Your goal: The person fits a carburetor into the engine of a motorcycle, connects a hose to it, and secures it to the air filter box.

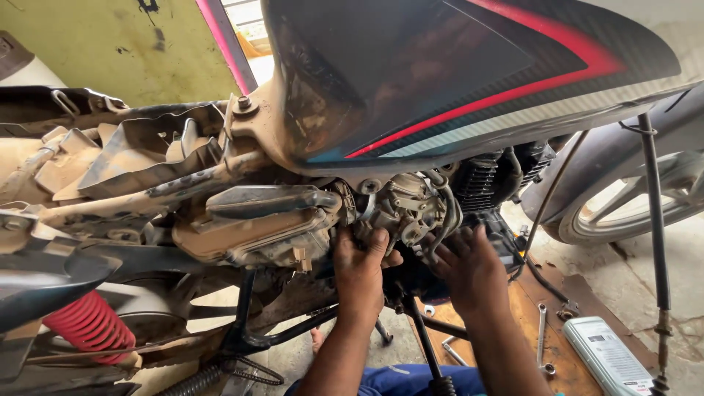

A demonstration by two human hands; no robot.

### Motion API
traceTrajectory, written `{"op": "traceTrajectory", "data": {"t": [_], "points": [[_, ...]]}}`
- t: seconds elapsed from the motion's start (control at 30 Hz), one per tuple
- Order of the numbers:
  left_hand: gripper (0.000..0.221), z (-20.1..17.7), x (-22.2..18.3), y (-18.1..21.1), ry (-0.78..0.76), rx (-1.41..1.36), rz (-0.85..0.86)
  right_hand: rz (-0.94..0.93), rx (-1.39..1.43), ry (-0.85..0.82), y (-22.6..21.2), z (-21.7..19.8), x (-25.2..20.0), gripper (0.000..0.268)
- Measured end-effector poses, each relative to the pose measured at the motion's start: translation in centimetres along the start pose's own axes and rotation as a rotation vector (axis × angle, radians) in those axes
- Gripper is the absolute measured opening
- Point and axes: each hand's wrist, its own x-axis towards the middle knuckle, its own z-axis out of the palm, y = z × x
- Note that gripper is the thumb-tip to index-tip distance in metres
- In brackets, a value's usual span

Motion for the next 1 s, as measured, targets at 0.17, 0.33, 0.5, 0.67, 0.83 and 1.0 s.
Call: {"op": "traceTrajectory", "data": {"t": [0.17, 0.33, 0.5, 0.67, 0.83, 1.0], "points": [[0.038, 0.3, -0.3, -0.3, 0.049, -0.015, 0.029, 0.016, 0.213, -0.058, 2.7, 0.0, 1.8, 0.044], [0.045, 1.4, -0.5, 1.5, 0.060, 0.072, -0.037, -0.116, 0.272, -0.123, 0.8, 2.7, -1.9, 0.039], [0.045, 0.3, 0.0, 1.4, 0.066, 0.264, -0.150, -0.268, 0.190, -0.077, 0.8, 4.4, -2.7, 0.063], [0.046, -0.2, -0.2, 0.1, -0.025, 0.116, 0.028, -0.254, 0.207, -0.081, 3.0, 2.3, 0.2, 0.066], [0.046, 0.2, -0.6, 0.1, 0.048, 0.172, 0.075, -0.297, 0.099, -0.079, 2.5, 4.0, -0.6, 0.082], [0.049, -0.6, 0.1, 0.9, 0.165, 0.369, -0.099, -0.340, 0.048, -0.099, 3.6, 3.8, 0.2, 0.098]]}}
